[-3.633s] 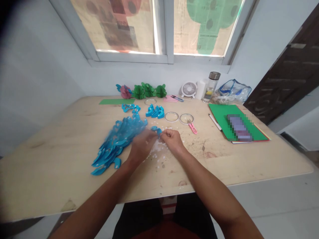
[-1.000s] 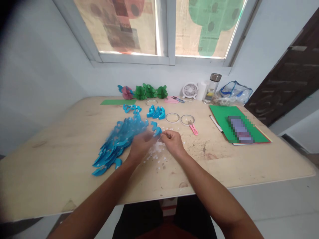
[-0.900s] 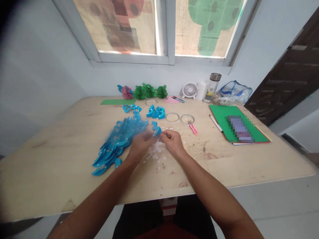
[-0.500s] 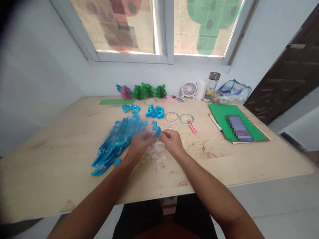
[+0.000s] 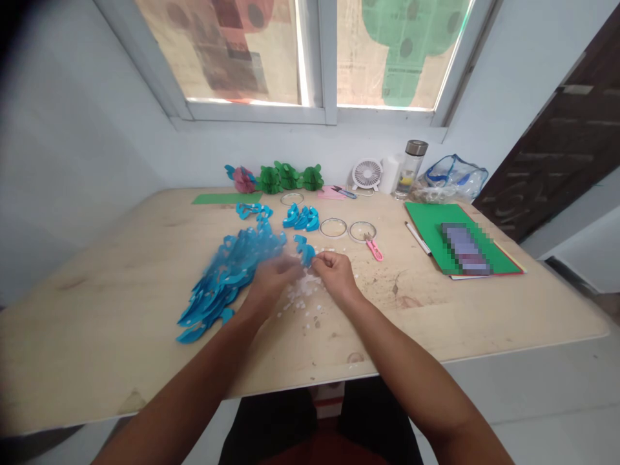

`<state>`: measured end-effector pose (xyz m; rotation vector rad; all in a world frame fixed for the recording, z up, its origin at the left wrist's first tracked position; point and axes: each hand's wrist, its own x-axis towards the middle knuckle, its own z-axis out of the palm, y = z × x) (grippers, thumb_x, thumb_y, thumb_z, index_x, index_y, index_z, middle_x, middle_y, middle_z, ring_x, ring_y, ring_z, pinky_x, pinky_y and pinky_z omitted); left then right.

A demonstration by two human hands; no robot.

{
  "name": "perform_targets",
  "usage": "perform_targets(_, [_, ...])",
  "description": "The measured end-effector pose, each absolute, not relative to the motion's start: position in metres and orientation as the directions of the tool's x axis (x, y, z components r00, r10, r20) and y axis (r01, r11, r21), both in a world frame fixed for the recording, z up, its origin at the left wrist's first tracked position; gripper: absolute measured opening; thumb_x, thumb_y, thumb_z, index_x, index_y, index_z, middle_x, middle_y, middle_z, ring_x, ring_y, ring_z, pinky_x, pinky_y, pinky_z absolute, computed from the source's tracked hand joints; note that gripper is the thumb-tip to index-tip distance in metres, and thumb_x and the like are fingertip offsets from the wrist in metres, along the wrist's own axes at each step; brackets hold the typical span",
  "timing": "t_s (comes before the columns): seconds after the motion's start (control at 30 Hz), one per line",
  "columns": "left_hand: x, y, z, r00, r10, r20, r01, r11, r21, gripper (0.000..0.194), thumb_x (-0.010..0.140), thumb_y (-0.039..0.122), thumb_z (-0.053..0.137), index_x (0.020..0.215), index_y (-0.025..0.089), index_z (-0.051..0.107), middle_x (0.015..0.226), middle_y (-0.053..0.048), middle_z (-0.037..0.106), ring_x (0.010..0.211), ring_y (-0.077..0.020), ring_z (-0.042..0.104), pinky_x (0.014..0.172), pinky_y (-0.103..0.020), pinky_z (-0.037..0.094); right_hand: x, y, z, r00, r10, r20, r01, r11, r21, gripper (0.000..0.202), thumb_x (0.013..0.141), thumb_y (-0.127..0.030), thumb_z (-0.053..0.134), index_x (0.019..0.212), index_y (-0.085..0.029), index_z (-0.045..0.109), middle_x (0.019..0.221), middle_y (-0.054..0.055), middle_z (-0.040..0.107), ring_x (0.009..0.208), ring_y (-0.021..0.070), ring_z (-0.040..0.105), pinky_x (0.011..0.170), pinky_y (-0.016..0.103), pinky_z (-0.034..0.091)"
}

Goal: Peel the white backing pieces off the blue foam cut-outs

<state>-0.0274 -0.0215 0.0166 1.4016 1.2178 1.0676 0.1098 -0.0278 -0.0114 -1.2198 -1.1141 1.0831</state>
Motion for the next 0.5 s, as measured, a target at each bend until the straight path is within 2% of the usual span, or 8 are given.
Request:
perform_targets(0.17, [-0.028,-0.022,0.016,0.120,0.992,0.031,0.154,-0.049,0.987,0.006,0.060,0.018,0.057,0.056,0.015,0.060,0.050,0.002,0.058,0.047,-0.0100,0.050,0.048,-0.021,0.038,0.111,-0.029,-0.006,0.176,0.984,-0.006,-0.090,0.010,-0.996,0.016,0.068,-0.031,0.060,0.062,-0.016,0.063,0.055,0.000,0.062,0.050,0.0104,0.050,0.051,0.023,0.037])
perform_targets(0.33, [-0.031,-0.021,0.017,0.180,0.983,0.046,0.256,-0.092,0.962,0.013,0.061,0.019,0.057,0.049,0.015,0.056,0.047,0.003,0.053,0.046,-0.0094,0.046,0.047,-0.021,0.036,0.110,-0.032,0.002,0.179,0.982,-0.052,-0.168,-0.021,-0.986,0.015,0.066,-0.031,0.062,0.061,-0.016,0.063,0.054,0.000,0.061,0.050,0.0097,0.050,0.053,0.023,0.037])
perform_targets(0.43, [-0.031,-0.020,0.018,0.177,0.983,0.049,0.250,-0.093,0.964,0.003,0.057,0.017,0.059,0.057,0.015,0.061,0.053,0.002,0.058,0.051,-0.0102,0.050,0.051,-0.021,0.039,0.110,-0.032,0.003,0.177,0.982,-0.063,-0.198,-0.027,-0.980,0.016,0.066,-0.031,0.063,0.061,-0.016,0.063,0.054,0.000,0.061,0.050,0.0094,0.050,0.054,0.022,0.037])
perform_targets(0.5, [-0.031,-0.019,0.017,0.165,0.986,0.029,0.216,-0.065,0.974,0.008,0.057,0.016,0.059,0.062,0.015,0.064,0.055,0.002,0.059,0.051,-0.0102,0.051,0.052,-0.021,0.039,0.110,-0.032,0.002,0.168,0.984,-0.065,-0.215,-0.028,-0.976,0.016,0.065,-0.032,0.064,0.062,-0.016,0.063,0.055,0.000,0.062,0.050,0.0092,0.050,0.054,0.022,0.037])
